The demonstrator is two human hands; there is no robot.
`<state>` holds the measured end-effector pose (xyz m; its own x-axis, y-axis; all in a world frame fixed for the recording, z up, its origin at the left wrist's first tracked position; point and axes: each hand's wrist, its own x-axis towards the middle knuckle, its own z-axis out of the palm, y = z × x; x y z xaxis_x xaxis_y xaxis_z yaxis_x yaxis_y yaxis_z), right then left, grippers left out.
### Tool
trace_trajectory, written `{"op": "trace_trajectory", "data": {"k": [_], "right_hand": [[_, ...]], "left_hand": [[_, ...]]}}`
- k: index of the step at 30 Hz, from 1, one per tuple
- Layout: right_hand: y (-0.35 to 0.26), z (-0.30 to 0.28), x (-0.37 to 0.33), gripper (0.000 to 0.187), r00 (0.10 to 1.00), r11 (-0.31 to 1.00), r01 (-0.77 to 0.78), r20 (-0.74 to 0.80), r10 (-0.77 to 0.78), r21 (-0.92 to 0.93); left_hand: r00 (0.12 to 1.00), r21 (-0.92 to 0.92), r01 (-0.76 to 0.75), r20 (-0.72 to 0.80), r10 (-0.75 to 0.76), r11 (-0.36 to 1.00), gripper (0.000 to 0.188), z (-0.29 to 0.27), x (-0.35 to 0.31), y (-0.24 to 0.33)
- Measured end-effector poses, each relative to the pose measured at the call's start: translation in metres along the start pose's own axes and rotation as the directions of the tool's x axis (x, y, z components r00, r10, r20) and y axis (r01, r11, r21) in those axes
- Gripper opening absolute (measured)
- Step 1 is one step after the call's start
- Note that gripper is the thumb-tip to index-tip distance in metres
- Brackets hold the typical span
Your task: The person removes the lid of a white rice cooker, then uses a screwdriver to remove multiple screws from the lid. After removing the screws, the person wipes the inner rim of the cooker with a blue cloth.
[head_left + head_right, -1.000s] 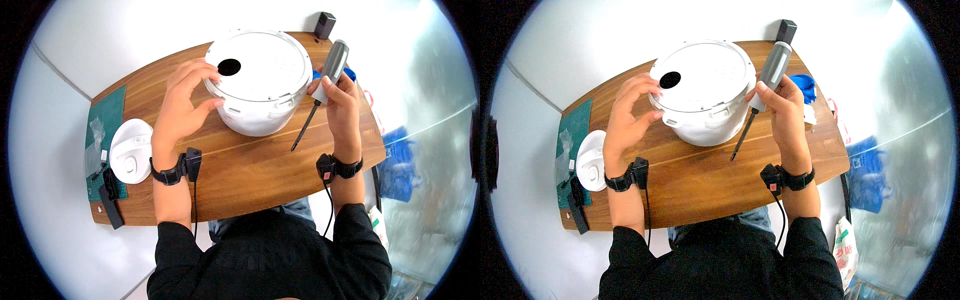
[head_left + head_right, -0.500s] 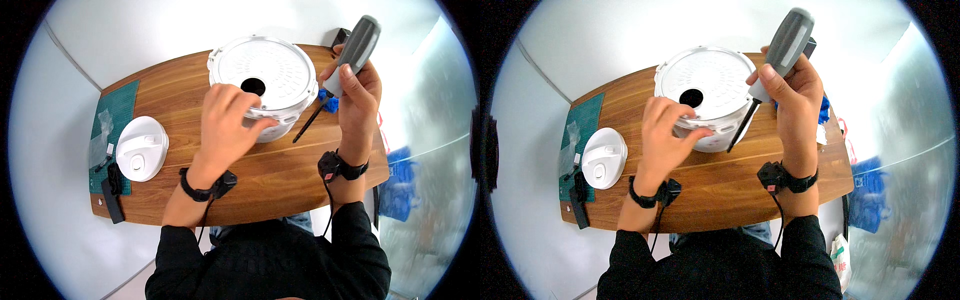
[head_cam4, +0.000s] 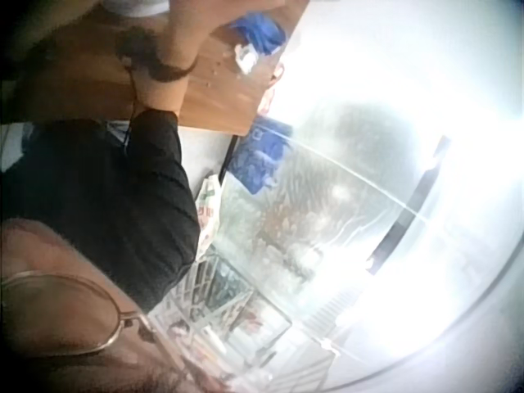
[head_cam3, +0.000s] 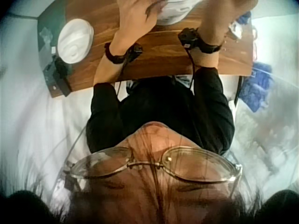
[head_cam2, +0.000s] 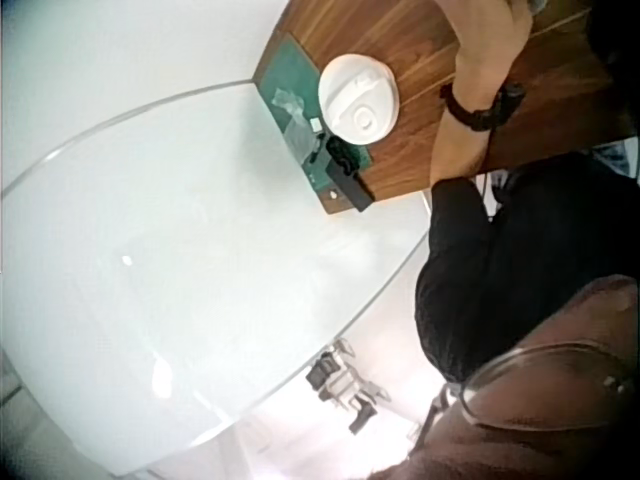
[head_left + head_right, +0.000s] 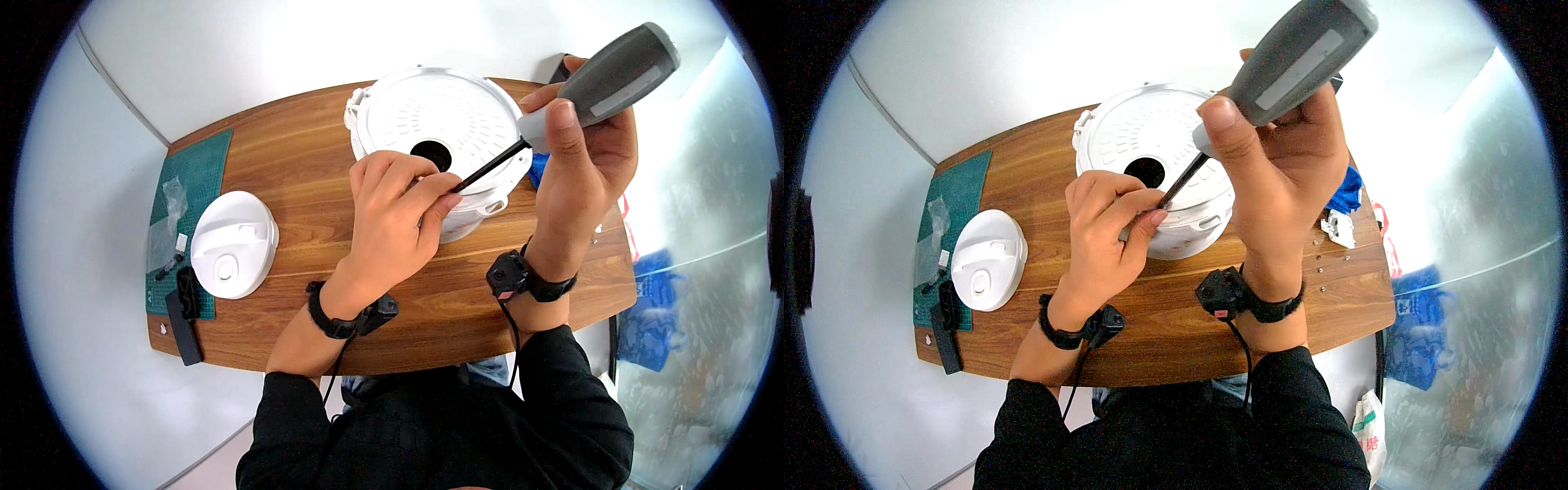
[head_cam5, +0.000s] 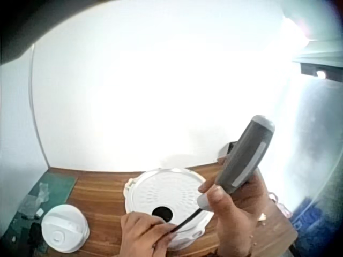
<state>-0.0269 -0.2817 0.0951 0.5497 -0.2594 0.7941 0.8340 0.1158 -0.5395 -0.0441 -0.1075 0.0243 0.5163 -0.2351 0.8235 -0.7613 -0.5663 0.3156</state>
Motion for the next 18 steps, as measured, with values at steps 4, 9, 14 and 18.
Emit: {"op": "trace_trajectory", "data": {"k": [4, 9, 14, 18], "right_hand": [[-0.004, 0.001, 0.002, 0.043, 1.0, 1.0, -0.003, 0.017, 0.003, 0.004], [0.0, -0.001, 0.005, 0.044, 0.993, 0.999, 0.035, 0.11, -0.034, -0.009], [-0.003, -0.002, 0.01, 0.048, 0.971, 0.985, 0.03, 0.24, 0.013, -0.173], [-0.004, 0.0, 0.016, 0.049, 0.953, 0.974, -0.003, 0.295, 0.071, -0.226]], "left_hand": [[1.0, 0.008, 0.021, -0.012, -0.021, 1.0, 0.014, -0.001, 0.002, 0.002], [0.999, -0.025, 0.051, -0.014, -0.051, 0.998, 0.013, 0.0, 0.003, 0.002], [0.998, -0.042, 0.064, -0.017, -0.065, 0.997, 0.012, -0.001, 0.004, 0.002], [0.998, -0.048, 0.065, -0.014, -0.065, 0.997, 0.011, -0.001, 0.004, 0.004]]}}
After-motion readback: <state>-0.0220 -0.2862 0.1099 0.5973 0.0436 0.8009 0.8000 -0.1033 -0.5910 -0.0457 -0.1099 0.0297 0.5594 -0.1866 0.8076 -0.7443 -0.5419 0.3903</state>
